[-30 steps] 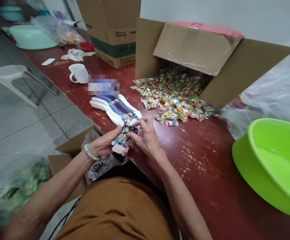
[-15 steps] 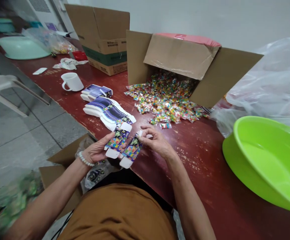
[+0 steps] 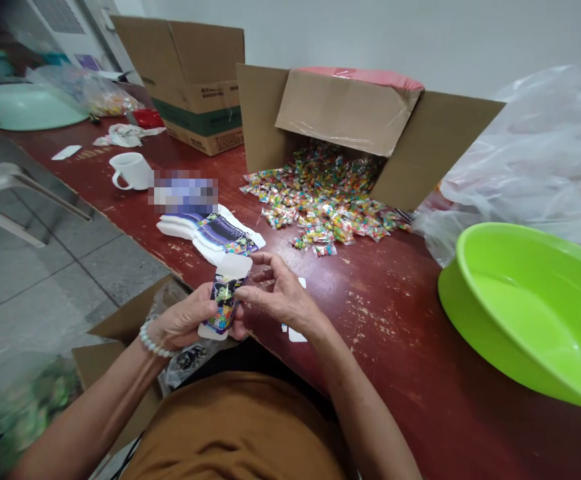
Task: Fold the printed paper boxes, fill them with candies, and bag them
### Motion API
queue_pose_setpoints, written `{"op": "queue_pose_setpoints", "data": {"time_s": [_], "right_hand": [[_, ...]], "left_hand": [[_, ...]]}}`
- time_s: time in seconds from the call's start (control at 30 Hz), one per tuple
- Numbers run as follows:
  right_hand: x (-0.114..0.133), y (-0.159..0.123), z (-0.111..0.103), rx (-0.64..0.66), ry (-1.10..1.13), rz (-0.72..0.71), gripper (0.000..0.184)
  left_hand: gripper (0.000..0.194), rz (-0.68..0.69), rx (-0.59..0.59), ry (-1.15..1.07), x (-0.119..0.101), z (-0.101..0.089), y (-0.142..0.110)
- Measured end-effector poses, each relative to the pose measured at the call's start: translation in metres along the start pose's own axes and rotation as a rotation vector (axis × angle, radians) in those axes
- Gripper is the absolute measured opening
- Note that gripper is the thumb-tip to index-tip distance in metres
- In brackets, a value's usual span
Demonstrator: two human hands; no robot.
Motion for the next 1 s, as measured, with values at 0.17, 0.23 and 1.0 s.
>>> {"op": "queue_pose_setpoints", "data": {"time_s": [0.17,0.23,1.0], "right_hand": [[0.003,-0.002,0.011,0.011,0.114,-0.05,0.058],[0.0,-0.003,0.015,0.011,0.157,-0.018,0.039],[-0.021,-0.011,-0.003,-0.231,0.186,0.004,0.031]], "left_hand": [[0.036,0.003,-0.155,0.099,0.005,0.005,0.004],[0.036,0.034,-0.213,0.12,0.006,0.006,0.008],[0.03,0.259,-0.439,0.465,0.006,0.012,0.008]]}}
Point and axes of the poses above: each hand's wrist, its own y-axis towards the middle knuckle, its own z-axis out of the palm, x = y × z, the point moved 3 cm from there along y, towards the middle knuckle, and after that the axes turned 11 degrees about x, right-handed, at the moved point
